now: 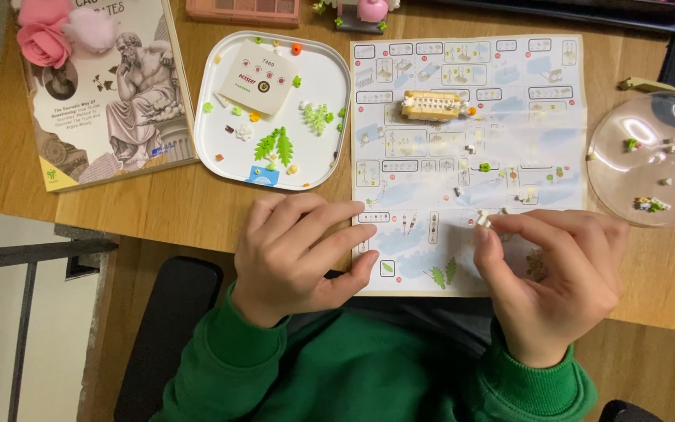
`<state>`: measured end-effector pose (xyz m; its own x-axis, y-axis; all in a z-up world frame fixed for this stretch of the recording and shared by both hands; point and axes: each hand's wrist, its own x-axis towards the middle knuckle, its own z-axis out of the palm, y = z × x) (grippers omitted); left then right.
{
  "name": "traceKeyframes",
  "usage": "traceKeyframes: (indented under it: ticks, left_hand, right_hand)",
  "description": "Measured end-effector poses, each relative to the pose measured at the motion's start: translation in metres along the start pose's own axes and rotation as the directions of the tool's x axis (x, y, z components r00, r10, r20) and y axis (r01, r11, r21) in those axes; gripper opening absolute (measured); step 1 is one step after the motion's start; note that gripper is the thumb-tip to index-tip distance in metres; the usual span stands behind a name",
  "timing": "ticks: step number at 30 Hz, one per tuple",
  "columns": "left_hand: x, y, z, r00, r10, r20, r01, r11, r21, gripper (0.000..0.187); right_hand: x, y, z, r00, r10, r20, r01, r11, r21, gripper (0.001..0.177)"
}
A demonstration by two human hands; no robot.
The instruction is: Assembling small white plastic pieces for a miniature model on a desk.
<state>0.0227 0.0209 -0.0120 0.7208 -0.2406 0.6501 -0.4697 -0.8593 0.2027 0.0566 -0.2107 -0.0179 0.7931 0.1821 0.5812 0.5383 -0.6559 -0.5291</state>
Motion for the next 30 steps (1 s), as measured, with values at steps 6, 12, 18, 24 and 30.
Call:
traceKeyframes:
  ticks: [6, 12, 18, 24, 30]
  left_hand:
    - [-0.003, 0.001, 0.001, 0.998, -0.044, 0.044, 0.042, 0.998, 0.05, 0.019]
    - [-0.003, 0.001, 0.003, 0.998, -0.037, 0.046, 0.032, 0.994, 0.107, 0.016]
    - [-0.004, 0.003, 0.0, 0.997, -0.072, 0.002, 0.072, 0.997, -0.026, 0.012]
    - [0.011, 0.032, -0.012, 0.997, -0.076, -0.005, 0.074, 0.985, -0.153, 0.016]
    - [0.013, 0.046, -0.002, 0.995, -0.065, 0.079, 0.084, 0.962, -0.261, 0.019]
  right_hand:
    - [-0.001, 0.002, 0.002, 1.0, -0.027, -0.001, 0.027, 1.0, -0.01, 0.013]
    - [-0.001, 0.0, 0.001, 0.999, -0.032, -0.011, 0.032, 0.999, 0.001, 0.012]
    - [-0.002, -0.001, -0.004, 0.995, -0.076, -0.071, 0.085, 0.987, 0.137, 0.012]
    - [0.0, -0.003, -0.011, 0.982, -0.179, -0.056, 0.186, 0.97, 0.156, 0.015]
    - [-0.007, -0.015, -0.018, 0.978, -0.209, 0.009, 0.204, 0.961, 0.185, 0.007]
